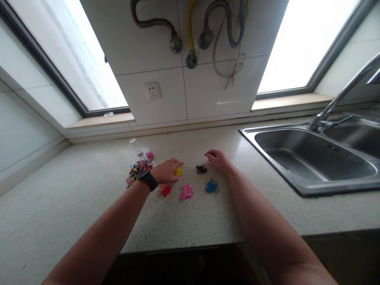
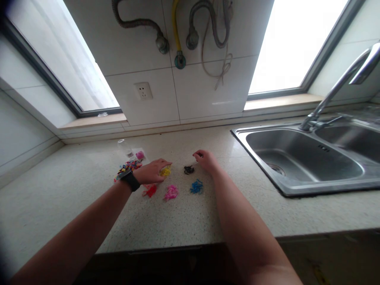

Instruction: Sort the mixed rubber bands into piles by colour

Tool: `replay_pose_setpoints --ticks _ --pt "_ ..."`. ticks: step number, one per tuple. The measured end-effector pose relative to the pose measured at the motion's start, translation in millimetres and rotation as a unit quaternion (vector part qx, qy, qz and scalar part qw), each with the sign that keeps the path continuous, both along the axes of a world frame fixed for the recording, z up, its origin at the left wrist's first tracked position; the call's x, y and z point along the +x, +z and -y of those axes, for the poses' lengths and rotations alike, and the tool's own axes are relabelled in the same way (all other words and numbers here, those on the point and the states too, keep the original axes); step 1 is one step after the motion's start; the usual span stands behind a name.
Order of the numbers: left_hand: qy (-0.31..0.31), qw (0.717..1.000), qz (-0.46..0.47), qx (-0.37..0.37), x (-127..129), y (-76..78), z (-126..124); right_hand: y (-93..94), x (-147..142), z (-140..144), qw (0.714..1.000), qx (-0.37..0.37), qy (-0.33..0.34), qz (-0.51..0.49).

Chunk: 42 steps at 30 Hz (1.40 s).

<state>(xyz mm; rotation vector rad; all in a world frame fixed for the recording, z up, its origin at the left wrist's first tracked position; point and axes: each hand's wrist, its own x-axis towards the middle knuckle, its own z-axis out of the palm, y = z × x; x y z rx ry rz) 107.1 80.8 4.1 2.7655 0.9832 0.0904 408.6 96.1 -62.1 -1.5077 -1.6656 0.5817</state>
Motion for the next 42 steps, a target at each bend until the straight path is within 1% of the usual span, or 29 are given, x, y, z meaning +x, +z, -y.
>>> replay_pose_setpoints --ticks 4,9,12,15,18,21,24,26,29,30,31,33,35,39,42 --pt "0.001 1.000 -0.002 -0.007 3.6 -4.4 -6.2 -0.4 0.2 -1.1 1.000 0.000 -0.004 0.005" --pt "0.001 1.000 0.030 -0.003 1.9 -7.3 -10.8 0.6 -0.4 -1.3 1.000 -0.006 -0.011 0.012" --pt "0.013 0.998 0.053 0.003 -0.9 -5.6 -10.1 2.3 -0.6 -0.8 1.000 -0.003 -0.014 0.015" --pt "0.026 0.996 0.078 0.022 -5.8 -0.3 -4.1 2.9 -0.5 -0.7 1.000 -0.002 -0.015 0.014" --pt "0.042 0.992 0.106 0.052 -13.2 6.3 10.4 1.9 0.1 -1.3 1.000 -0.003 -0.013 0.008" --pt "0.059 0.987 0.141 0.052 -21.2 11.2 36.9 0.7 0.8 -1.9 1.000 -0.009 -0.013 -0.002" --pt "0.050 0.985 0.166 -0.002 -27.3 13.2 74.4 1.0 1.4 -1.9 1.000 -0.013 -0.013 -0.004" --pt "0.028 0.984 0.169 -0.048 -29.7 11.0 101.3 2.0 1.5 -1.3 1.000 -0.013 -0.012 -0.002" --pt "-0.016 0.982 0.159 -0.105 -30.4 -0.8 134.1 3.9 1.5 0.4 1.000 -0.011 -0.012 -0.006" --pt "-0.035 0.981 0.157 -0.110 -29.9 -6.6 141.4 4.5 1.5 1.1 1.000 -0.012 -0.012 -0.007" --pt "-0.059 0.982 0.154 -0.094 -29.1 -12.7 146.7 5.0 1.6 1.8 1.000 -0.012 -0.012 -0.008" --pt "-0.106 0.984 0.137 -0.039 -27.3 -23.7 151.6 5.9 2.0 3.1 1.000 -0.014 -0.008 -0.007" --pt "-0.131 0.983 0.128 -0.006 -26.0 -30.4 151.3 6.7 2.6 4.1 1.000 -0.017 -0.005 -0.002" --pt "-0.136 0.980 0.147 0.009 -27.8 -33.3 147.8 9.1 1.2 7.2 0.999 -0.022 -0.001 0.025" --pt "-0.147 0.977 0.157 0.015 -30.9 -34.7 147.5 12.5 -4.1 13.2 0.997 0.000 0.006 0.075"
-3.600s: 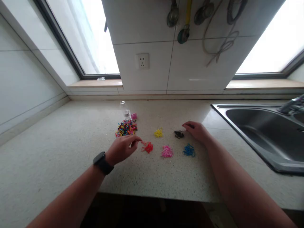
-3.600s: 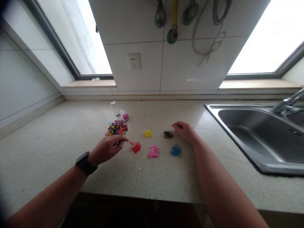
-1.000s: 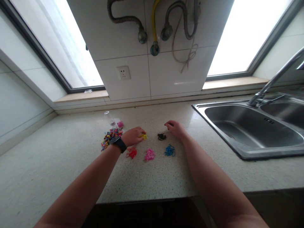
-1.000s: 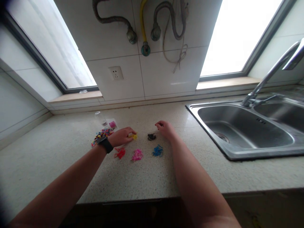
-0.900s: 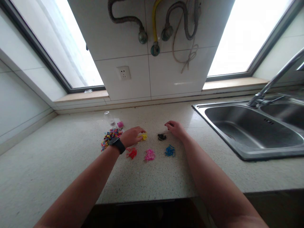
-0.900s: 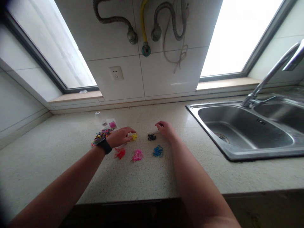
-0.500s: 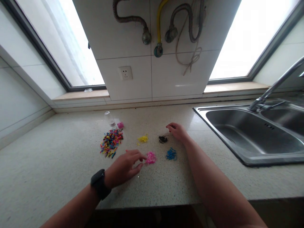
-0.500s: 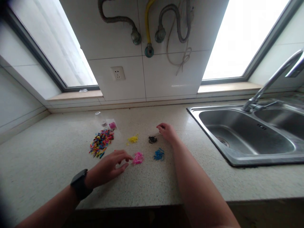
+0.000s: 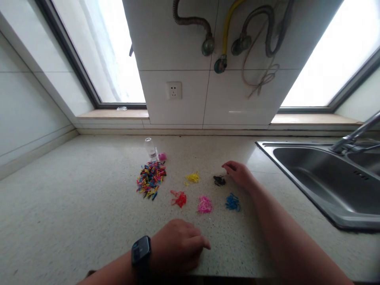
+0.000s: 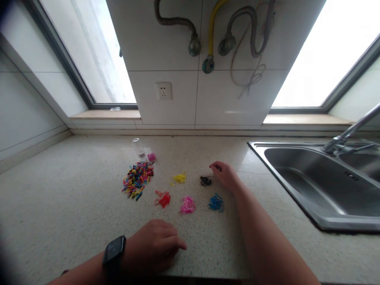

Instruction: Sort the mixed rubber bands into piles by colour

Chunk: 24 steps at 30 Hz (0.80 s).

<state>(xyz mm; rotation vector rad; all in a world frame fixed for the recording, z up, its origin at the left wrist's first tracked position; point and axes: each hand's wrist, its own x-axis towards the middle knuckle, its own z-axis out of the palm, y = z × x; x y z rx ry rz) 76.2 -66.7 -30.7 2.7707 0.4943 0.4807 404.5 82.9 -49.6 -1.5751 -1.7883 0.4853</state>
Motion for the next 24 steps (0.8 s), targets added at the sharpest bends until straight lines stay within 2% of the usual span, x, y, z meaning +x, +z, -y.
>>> replay_pose_setpoints --ticks 7,13,16,18,21,24 --pt "-0.011 1.000 0.004 -0.015 -3.9 -1.9 -0.3 15.8 -25.0 24.3 0.995 0.045 0.029 0.086" --pt "-0.018 1.000 -0.005 -0.010 -4.8 -0.2 -0.5 34.4 -56.0 41.8 0.994 0.061 0.059 0.069" --pt "-0.020 1.000 -0.008 -0.008 -5.0 0.1 -0.5 50.4 -80.4 45.4 0.990 0.068 0.093 0.086" --pt "-0.020 1.000 -0.009 -0.008 -5.2 1.1 -0.4 62.7 -100.8 44.4 0.979 0.072 0.140 0.130" --pt "-0.020 1.000 -0.015 -0.010 -5.6 3.2 0.0 78.1 -135.3 36.8 0.958 0.063 0.200 0.195" --pt "-0.019 1.000 -0.016 -0.016 -5.9 4.5 0.2 85.9 -169.7 24.1 0.942 0.073 0.227 0.237"
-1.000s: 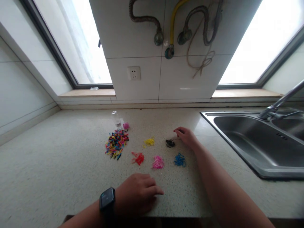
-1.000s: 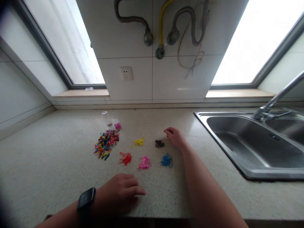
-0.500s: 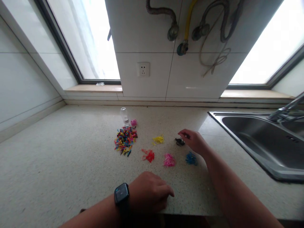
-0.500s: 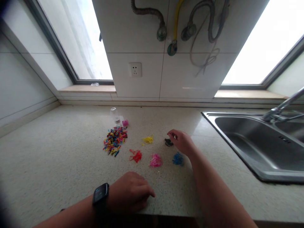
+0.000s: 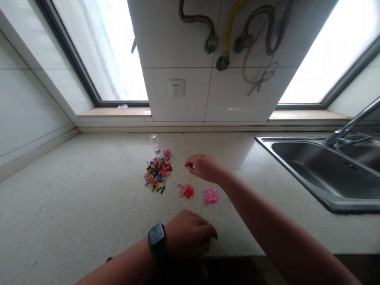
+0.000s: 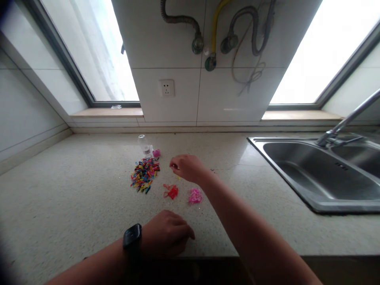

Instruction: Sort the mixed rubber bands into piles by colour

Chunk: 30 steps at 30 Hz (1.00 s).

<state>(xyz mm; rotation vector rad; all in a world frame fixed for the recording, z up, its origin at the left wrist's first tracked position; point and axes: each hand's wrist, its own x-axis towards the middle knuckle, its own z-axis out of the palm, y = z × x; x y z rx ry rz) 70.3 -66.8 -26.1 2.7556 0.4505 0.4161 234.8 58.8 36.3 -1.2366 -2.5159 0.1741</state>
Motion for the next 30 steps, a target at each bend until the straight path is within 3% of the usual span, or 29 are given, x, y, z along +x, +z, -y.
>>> replay_pose_setpoints --ticks 5,10,18,30 --pt "-0.007 1.000 0.008 -0.008 0.6 -0.2 -0.1 0.8 -43.8 -21.0 0.995 0.000 0.000 0.103" --pt "-0.006 1.000 0.012 -0.010 1.4 -2.0 -0.3 -7.8 -66.4 -38.1 0.985 0.013 -0.016 0.173" --pt "-0.002 1.000 0.017 -0.012 1.9 -6.2 -1.4 -25.0 -77.7 -55.1 0.982 0.011 -0.008 0.191" --pt "-0.006 1.000 0.023 -0.018 1.8 -1.8 -2.0 -29.2 -82.6 -53.1 0.986 0.024 0.006 0.167"
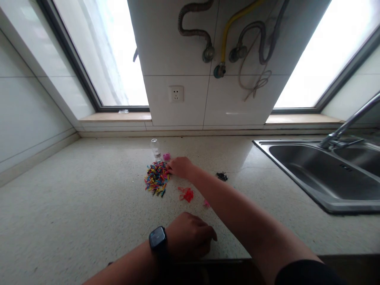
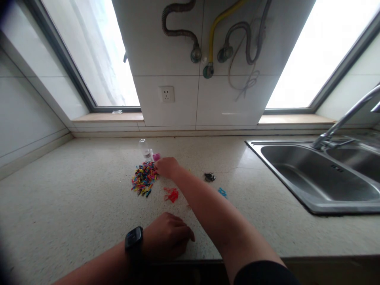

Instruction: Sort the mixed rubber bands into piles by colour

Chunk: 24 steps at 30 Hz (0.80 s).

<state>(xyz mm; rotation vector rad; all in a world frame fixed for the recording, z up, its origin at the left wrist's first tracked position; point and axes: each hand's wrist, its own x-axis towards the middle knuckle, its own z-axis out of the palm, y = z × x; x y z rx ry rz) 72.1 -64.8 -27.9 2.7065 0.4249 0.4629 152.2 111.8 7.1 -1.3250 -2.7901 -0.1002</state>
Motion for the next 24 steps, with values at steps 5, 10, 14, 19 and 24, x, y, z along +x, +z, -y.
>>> replay_pose_setpoints --ticks 5,10,14,19,24 --pt "-0.004 1.000 -0.005 0.001 0.2 0.1 -0.6 -0.1 -2.8 3.2 1.000 0.012 0.011 0.024" --pt "-0.002 1.000 -0.001 0.005 0.3 -0.6 -0.7 0.0 -4.1 4.5 0.999 0.021 0.019 0.037" --pt "-0.001 1.000 0.001 0.006 -0.4 -0.1 -0.4 1.2 -0.2 5.9 1.000 0.009 0.000 -0.007" --pt "0.004 1.000 -0.002 0.009 -1.3 0.5 -0.4 10.9 16.8 11.0 0.995 0.002 -0.012 -0.094" --pt "0.010 1.000 -0.005 0.008 -2.8 0.1 1.0 32.8 66.8 22.1 0.981 0.008 -0.012 -0.191"
